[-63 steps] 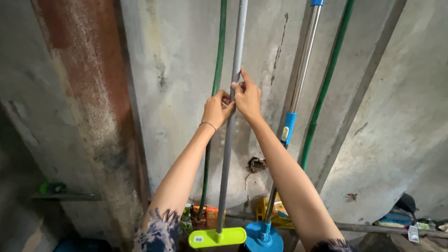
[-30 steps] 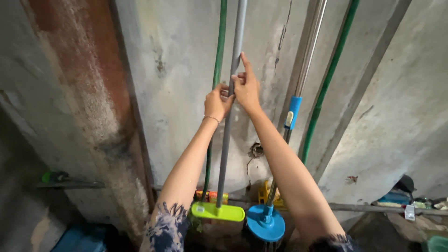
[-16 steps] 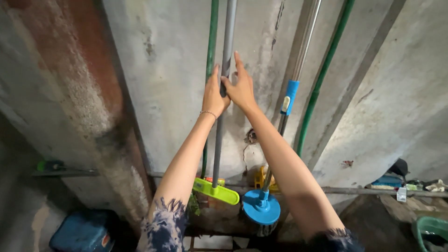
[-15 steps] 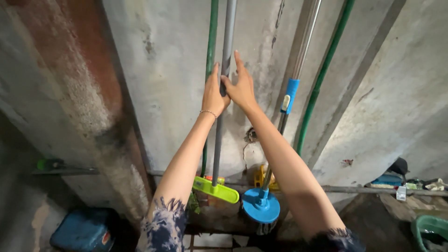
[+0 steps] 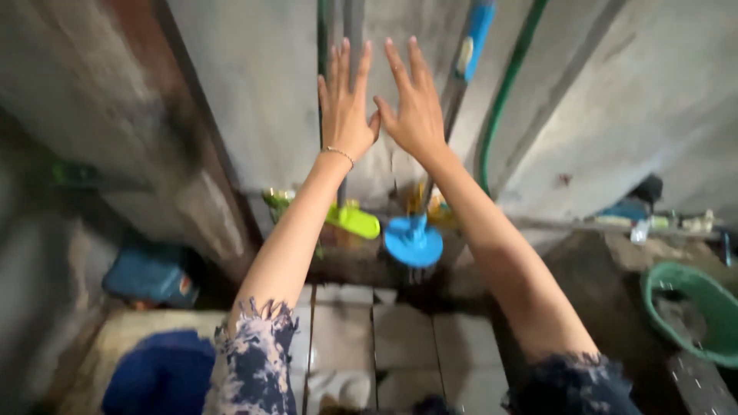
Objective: Scrubbing the walls and floor of a bathroom with a brush and water.
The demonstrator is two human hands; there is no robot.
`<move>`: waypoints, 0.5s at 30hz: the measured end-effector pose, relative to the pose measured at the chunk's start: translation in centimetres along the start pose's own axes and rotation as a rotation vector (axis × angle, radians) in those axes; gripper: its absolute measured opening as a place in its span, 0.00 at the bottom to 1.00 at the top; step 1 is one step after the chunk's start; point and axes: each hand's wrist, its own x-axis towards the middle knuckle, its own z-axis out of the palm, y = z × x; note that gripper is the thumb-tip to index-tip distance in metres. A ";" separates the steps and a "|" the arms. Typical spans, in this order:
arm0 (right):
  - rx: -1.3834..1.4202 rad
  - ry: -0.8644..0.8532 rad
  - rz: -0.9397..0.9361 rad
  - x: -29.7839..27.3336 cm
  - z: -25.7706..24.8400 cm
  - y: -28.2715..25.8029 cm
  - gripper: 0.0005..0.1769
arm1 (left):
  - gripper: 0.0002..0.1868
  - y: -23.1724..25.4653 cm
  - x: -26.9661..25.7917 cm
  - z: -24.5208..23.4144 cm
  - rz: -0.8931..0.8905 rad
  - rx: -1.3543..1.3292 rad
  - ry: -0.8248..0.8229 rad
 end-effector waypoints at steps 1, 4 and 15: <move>0.006 -0.020 0.020 -1.7 -0.4 -0.1 0.51 | 0.56 0.9 -1.6 0.2 -0.014 -0.005 -0.024; 0.038 -0.070 0.030 -7.3 -1.9 -0.4 0.50 | 0.57 3.7 -6.6 1.0 -0.007 0.028 -0.067; 0.035 -0.185 0.294 -31.5 -11.1 -0.5 0.50 | 0.59 16.6 -25.2 5.0 -0.062 -0.133 -0.452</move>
